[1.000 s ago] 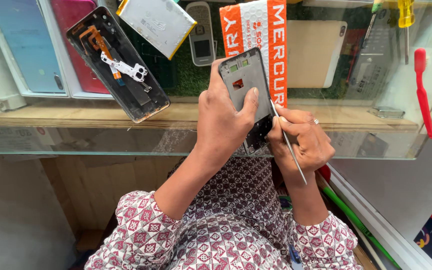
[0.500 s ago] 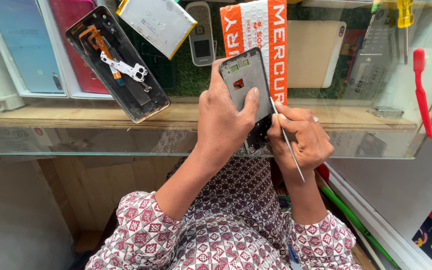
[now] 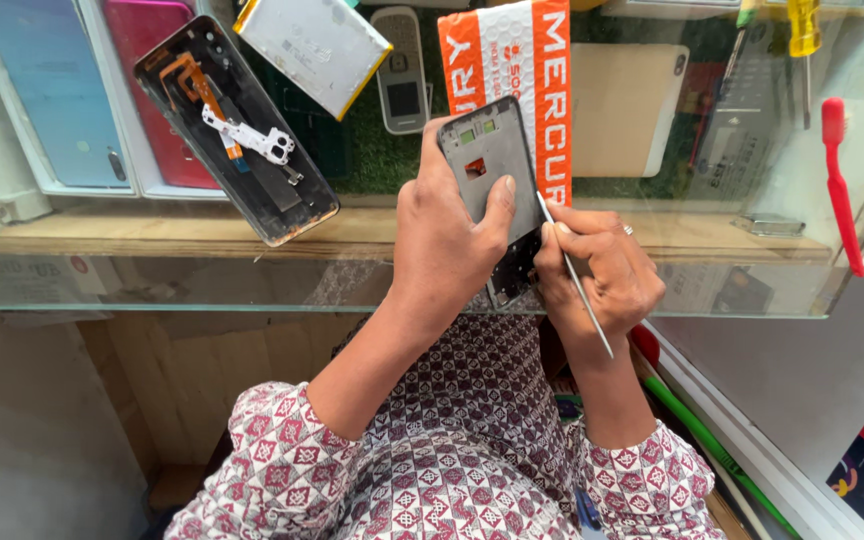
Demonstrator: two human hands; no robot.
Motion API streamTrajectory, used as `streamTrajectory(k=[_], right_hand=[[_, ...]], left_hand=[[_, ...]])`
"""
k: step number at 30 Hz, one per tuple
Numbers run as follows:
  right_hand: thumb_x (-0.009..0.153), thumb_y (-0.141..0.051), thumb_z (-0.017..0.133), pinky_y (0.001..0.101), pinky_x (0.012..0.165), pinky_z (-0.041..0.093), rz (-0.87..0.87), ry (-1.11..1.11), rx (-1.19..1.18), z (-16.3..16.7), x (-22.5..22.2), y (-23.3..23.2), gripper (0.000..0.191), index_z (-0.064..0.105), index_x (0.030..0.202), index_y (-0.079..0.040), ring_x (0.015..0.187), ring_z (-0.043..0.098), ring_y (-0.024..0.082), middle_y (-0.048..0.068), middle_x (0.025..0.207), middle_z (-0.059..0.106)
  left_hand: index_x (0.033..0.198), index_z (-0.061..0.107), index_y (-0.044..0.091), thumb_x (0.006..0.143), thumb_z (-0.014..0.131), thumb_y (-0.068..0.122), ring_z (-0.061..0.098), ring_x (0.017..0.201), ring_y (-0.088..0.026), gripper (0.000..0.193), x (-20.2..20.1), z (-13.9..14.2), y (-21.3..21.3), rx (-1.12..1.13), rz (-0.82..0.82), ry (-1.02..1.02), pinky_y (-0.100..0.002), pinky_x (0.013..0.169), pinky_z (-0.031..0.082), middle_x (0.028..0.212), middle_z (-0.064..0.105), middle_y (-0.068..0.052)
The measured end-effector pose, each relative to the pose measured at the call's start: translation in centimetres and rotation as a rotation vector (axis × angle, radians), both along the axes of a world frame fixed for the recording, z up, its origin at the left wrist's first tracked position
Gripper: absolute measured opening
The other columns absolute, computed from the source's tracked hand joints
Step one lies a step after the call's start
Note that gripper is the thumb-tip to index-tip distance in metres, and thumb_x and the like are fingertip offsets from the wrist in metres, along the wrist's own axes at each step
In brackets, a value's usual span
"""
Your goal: The person holds a disassembled phone mid-frame and uses a yellow screwdriver and a thin metal pry tool to scrape and pry old adhesive and residue from the frame edges, rotating the frame to work around its perimeter. They briefly set the frame down to reposition the pry tool before continuing to scrape the frame.
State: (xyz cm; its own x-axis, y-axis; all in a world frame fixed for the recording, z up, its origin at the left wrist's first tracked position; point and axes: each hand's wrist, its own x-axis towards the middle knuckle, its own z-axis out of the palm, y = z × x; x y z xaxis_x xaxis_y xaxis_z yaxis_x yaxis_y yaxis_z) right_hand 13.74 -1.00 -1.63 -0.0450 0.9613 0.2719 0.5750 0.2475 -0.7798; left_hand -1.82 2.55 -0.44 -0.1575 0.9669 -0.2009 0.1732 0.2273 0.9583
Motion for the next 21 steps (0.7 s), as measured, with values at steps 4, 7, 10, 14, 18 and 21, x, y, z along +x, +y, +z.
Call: streamTrajectory(k=[4,7,10,14,18,21], right_hand=[[0.097,0.000,0.077,0.0316,0.079,0.059,0.012,-0.024,-0.015,0.07,0.04,0.01,0.015,0.063,0.091,0.002,0.091,0.075,0.026,0.019,0.107,0.076],[0.098,-0.001,0.076,0.0323,0.082,0.060,0.007,0.019,-0.006,0.05,-0.09,0.12,0.014,0.064,0.092,0.000,0.093,0.075,0.027,0.017,0.108,0.075],[0.097,0.000,0.078,0.0358,0.086,0.060,-0.006,-0.064,0.030,-0.08,-0.34,0.36,0.014,0.065,0.091,0.000,0.090,0.075,0.027,0.017,0.105,0.075],[0.095,0.002,0.077,0.0349,0.082,0.058,0.006,-0.050,0.008,0.05,-0.43,0.47,0.013,0.065,0.090,0.001,0.090,0.073,0.028,0.017,0.105,0.075],[0.097,0.003,0.077,0.0341,0.082,0.059,-0.001,-0.018,0.024,0.10,-0.60,0.53,0.014,0.064,0.090,0.001,0.091,0.074,0.028,0.017,0.104,0.074],[0.096,0.003,0.077,0.0339,0.081,0.059,0.002,-0.009,0.017,0.02,-0.79,0.56,0.014,0.064,0.090,0.002,0.091,0.073,0.029,0.018,0.104,0.074]], left_hand=[[0.132,0.046,-0.003,0.093,0.069,0.004,0.080,0.100,-0.031,0.046,0.01,-0.04,-0.06,-0.007,0.005,0.018,-0.037,0.084,0.063,0.105,0.077,-0.020],[0.133,0.045,-0.003,0.093,0.069,0.004,0.080,0.100,-0.031,0.047,-0.08,-0.13,0.02,-0.004,-0.004,0.035,-0.037,0.085,0.062,0.106,0.076,-0.020],[0.135,0.044,-0.004,0.092,0.069,0.004,0.079,0.101,-0.032,0.050,-0.13,-0.19,0.07,-0.003,-0.004,0.027,-0.037,0.085,0.062,0.106,0.076,-0.021],[0.133,0.045,-0.004,0.094,0.068,0.003,0.080,0.102,-0.030,0.046,-0.10,-0.21,0.06,-0.022,-0.002,-0.008,-0.036,0.086,0.063,0.108,0.076,-0.020],[0.134,0.045,-0.004,0.093,0.068,0.003,0.079,0.102,-0.031,0.047,-0.11,-0.20,0.11,0.010,0.000,-0.009,-0.037,0.086,0.062,0.108,0.076,-0.021],[0.133,0.045,-0.004,0.093,0.068,0.004,0.080,0.101,-0.030,0.046,-0.16,-0.13,0.06,-0.021,-0.002,-0.016,-0.037,0.085,0.063,0.107,0.076,-0.020]])
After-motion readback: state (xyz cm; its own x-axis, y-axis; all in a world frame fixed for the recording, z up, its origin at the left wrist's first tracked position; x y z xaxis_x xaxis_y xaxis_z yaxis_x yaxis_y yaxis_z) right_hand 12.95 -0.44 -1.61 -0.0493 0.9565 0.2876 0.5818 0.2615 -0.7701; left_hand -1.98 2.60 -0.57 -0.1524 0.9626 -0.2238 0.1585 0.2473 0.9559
